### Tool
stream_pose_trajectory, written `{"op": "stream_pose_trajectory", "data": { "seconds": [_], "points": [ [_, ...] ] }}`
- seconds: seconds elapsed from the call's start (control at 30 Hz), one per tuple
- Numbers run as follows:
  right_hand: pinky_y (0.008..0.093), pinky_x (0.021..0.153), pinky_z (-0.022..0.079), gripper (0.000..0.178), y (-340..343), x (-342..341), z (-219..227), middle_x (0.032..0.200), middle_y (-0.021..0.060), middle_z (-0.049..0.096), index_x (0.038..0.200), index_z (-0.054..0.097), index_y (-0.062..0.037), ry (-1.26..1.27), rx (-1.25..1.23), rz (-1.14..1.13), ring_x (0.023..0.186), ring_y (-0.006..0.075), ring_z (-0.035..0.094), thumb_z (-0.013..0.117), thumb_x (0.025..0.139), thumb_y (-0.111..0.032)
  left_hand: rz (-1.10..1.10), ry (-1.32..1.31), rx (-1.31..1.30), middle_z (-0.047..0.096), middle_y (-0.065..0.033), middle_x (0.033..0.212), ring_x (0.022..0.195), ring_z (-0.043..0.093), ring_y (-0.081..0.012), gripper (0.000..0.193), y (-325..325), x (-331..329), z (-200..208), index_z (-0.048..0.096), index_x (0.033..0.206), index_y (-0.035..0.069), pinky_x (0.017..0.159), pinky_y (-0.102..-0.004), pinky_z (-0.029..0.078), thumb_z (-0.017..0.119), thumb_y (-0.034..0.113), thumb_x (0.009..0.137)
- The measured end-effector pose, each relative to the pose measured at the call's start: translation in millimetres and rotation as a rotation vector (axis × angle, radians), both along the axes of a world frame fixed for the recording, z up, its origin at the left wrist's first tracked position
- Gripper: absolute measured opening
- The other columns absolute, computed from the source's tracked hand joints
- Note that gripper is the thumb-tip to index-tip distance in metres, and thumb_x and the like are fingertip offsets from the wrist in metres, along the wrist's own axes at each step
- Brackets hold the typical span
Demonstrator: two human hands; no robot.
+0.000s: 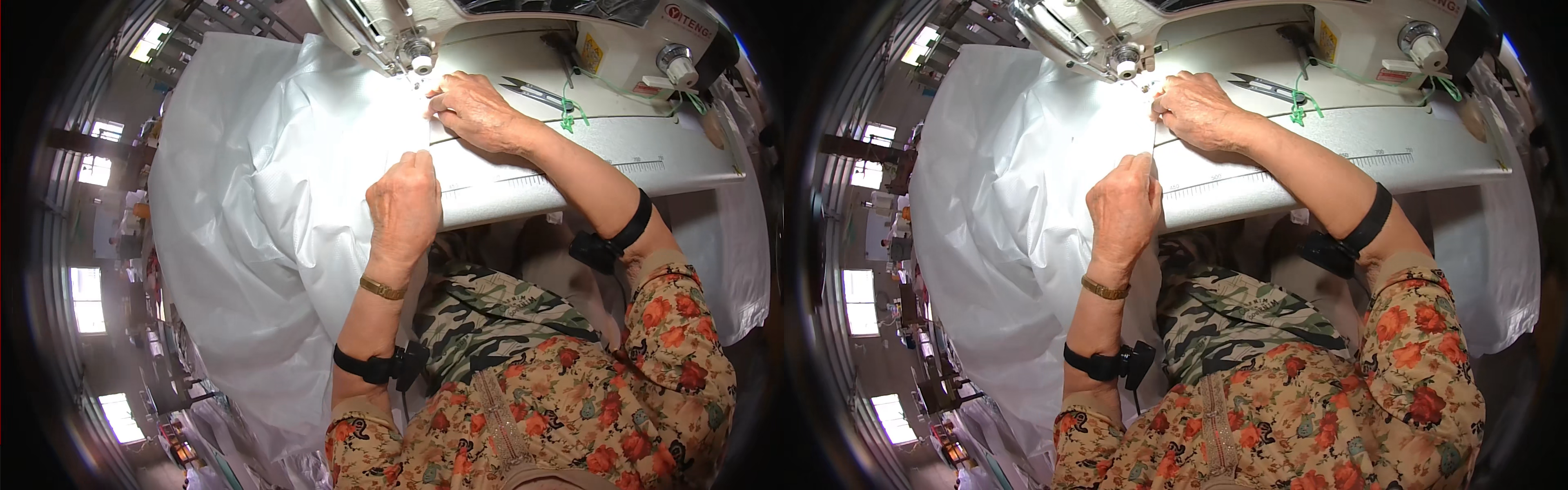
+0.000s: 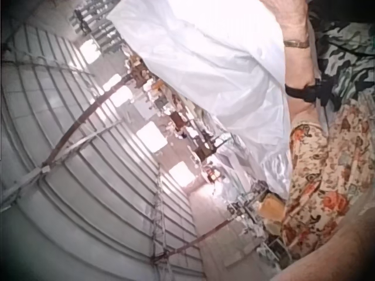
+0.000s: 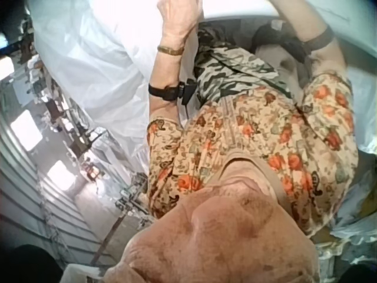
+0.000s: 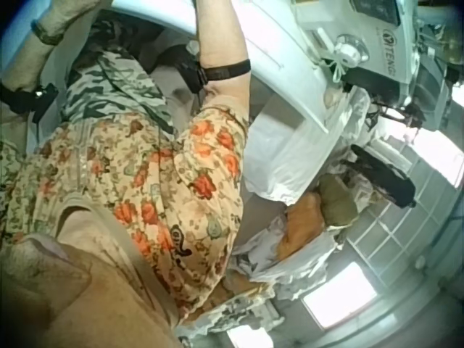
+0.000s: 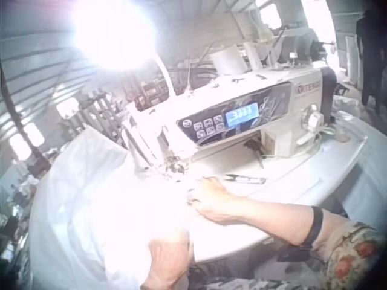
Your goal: Sewing large white plastic sheets using an industrial sewing machine.
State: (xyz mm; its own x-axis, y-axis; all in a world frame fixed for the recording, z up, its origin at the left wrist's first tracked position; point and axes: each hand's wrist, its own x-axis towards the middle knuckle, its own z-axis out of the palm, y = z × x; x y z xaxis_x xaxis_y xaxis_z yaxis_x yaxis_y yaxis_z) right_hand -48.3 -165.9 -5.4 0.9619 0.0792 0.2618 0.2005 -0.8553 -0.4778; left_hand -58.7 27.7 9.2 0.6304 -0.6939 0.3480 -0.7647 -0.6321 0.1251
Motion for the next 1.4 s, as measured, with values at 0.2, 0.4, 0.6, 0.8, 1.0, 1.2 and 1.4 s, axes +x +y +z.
{"op": "stream_pose_trajectory", "data": {
  "seconds": [0.2, 0.4, 0.6, 0.8, 1.0, 1.2, 1.4],
  "points": [
    [0.0407, 0.104, 0.036, 0.027, 2, -5, 1, 0.115, 0.0131, 0.062, 0.104, 0.072, -0.0041, -0.006, -0.023, -0.008, 0.117, 0.0268, 0.052, 0.05, 0.089, -0.011, -0.044, -0.013, -0.043, 0.06, -0.0126, 0.077, 0.068, 0.062, -0.0316, 0.006, -4, 14, -8, 0.059, 0.088, 0.001, 0.062, -0.0407, 0.049, 0.059, -0.001, 0.082],
    [0.0412, 0.104, 0.036, 0.026, 3, -3, -9, 0.116, 0.013, 0.062, 0.107, 0.071, -0.0042, -0.061, -0.121, -0.016, 0.116, 0.0271, 0.052, 0.052, 0.092, -0.015, -0.074, -0.046, -0.012, 0.06, -0.017, 0.078, 0.072, 0.065, -0.0346, 0.006, -15, 41, -10, 0.056, 0.077, 0.0, 0.066, -0.0433, 0.052, 0.053, -0.002, 0.082],
    [0.0445, 0.099, 0.037, 0.026, 1, 2, -12, 0.109, 0.0144, 0.062, 0.104, 0.07, -0.0038, -0.242, -0.031, 0.035, 0.112, 0.0284, 0.052, 0.05, 0.092, -0.015, -0.016, -0.046, -0.064, 0.062, -0.0164, 0.076, 0.074, 0.063, -0.0362, 0.01, -31, 63, -19, 0.058, 0.076, 0.0, 0.068, -0.0449, 0.05, 0.056, 0.004, 0.085],
    [0.0342, 0.077, 0.048, 0.036, -2, 17, -6, 0.091, 0.0211, 0.067, 0.1, 0.06, 0.0082, -0.298, 0.516, -0.157, 0.084, 0.0228, 0.062, 0.062, 0.092, -0.027, 0.005, -0.028, -0.106, 0.063, -0.0172, 0.078, 0.075, 0.063, -0.0365, 0.01, -32, 64, -22, 0.057, 0.075, 0.0, 0.069, -0.0454, 0.05, 0.057, 0.004, 0.084],
    [0.0337, 0.084, 0.048, 0.035, -12, 35, -15, 0.095, 0.0166, 0.072, 0.106, 0.069, 0.0035, -0.216, 0.775, -0.167, 0.088, 0.0203, 0.064, 0.064, 0.089, -0.027, -0.019, -0.029, -0.126, 0.062, -0.0177, 0.078, 0.073, 0.063, -0.0368, 0.01, -33, 64, -23, 0.056, 0.075, 0.0, 0.069, -0.0455, 0.05, 0.057, 0.004, 0.084],
    [0.0305, 0.086, 0.048, 0.033, -16, 40, -25, 0.096, 0.0109, 0.073, 0.107, 0.071, 0.0012, -0.21, 0.865, -0.142, 0.089, 0.0161, 0.063, 0.064, 0.089, -0.026, -0.008, -0.045, -0.132, 0.062, -0.0169, 0.078, 0.072, 0.063, -0.0366, 0.009, -34, 55, -25, 0.057, 0.076, 0.0, 0.068, -0.0453, 0.05, 0.056, 0.003, 0.084],
    [0.0308, 0.087, 0.047, 0.035, -20, 40, -24, 0.098, 0.0114, 0.072, 0.108, 0.07, 0.0024, -0.214, 0.871, -0.122, 0.09, 0.0157, 0.062, 0.065, 0.09, -0.027, -0.009, 0.037, -0.085, 0.062, -0.0154, 0.078, 0.071, 0.064, -0.035, 0.004, -22, 27, -24, 0.061, 0.084, 0.0, 0.066, -0.0431, 0.051, 0.058, 0.003, 0.085]
  ]
}}
